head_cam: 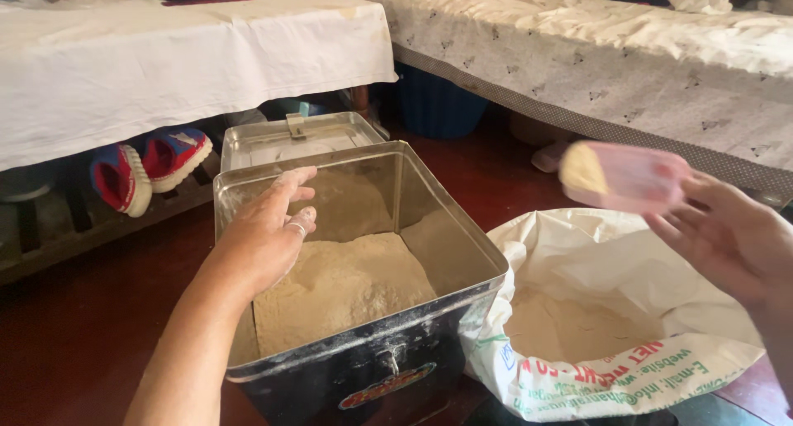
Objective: The person scoops a light-colored powder from a large white sack using a pink plastic scoop and transfers it into a metal container. The person repeats this scooping and pouring action multiple times to fill the container.
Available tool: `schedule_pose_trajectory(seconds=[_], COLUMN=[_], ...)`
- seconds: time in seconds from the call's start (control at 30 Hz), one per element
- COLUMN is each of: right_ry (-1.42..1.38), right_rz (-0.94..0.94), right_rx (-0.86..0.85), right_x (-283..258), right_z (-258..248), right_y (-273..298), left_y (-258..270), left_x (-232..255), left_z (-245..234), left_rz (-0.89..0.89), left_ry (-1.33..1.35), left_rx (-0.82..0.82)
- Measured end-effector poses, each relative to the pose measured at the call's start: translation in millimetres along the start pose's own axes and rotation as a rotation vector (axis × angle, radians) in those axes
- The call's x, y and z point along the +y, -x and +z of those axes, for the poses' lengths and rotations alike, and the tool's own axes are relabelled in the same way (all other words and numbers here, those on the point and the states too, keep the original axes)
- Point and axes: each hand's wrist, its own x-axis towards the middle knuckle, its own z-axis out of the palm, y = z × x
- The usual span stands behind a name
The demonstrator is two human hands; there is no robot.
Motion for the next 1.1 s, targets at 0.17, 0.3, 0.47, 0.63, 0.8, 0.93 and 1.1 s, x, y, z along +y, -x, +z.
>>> schedule_pose_trajectory(seconds=[0.17, 0.3, 0.47, 0.63, 0.8, 0.93, 1.1], right_ry=[-0.057, 0.030, 0.121, 0.017, 0.075, 0.165, 0.203], right_rz=[0.009, 0.041, 0.095, 0.137, 0.076, 0.029, -0.047], right_rx=[-0.246, -0.438, -0.531, -0.566, -0.560, -0.546, -0.562], right_x=[-14, -2, 26, 41, 50, 50, 56], right_z=[113, 184, 239, 258, 263, 263, 262], right_y=[16, 27, 36, 39, 43, 46, 44], left_y=[-2, -3, -1, -2, -2, 4, 1], left_x=[-4, -4, 0, -6, 0, 13, 9], left_z=[0, 0, -1, -1, -4, -7, -8], left_rz=[0.014, 0.002, -0.064, 0.008, 0.040, -0.184, -0.127], left_ry=[-0.072, -0.107, -0.107, -0.142, -0.160, -0.200, -0.125], left_rx=[0.017, 0.024, 0.006, 0.034, 0.042, -0.029, 0.038])
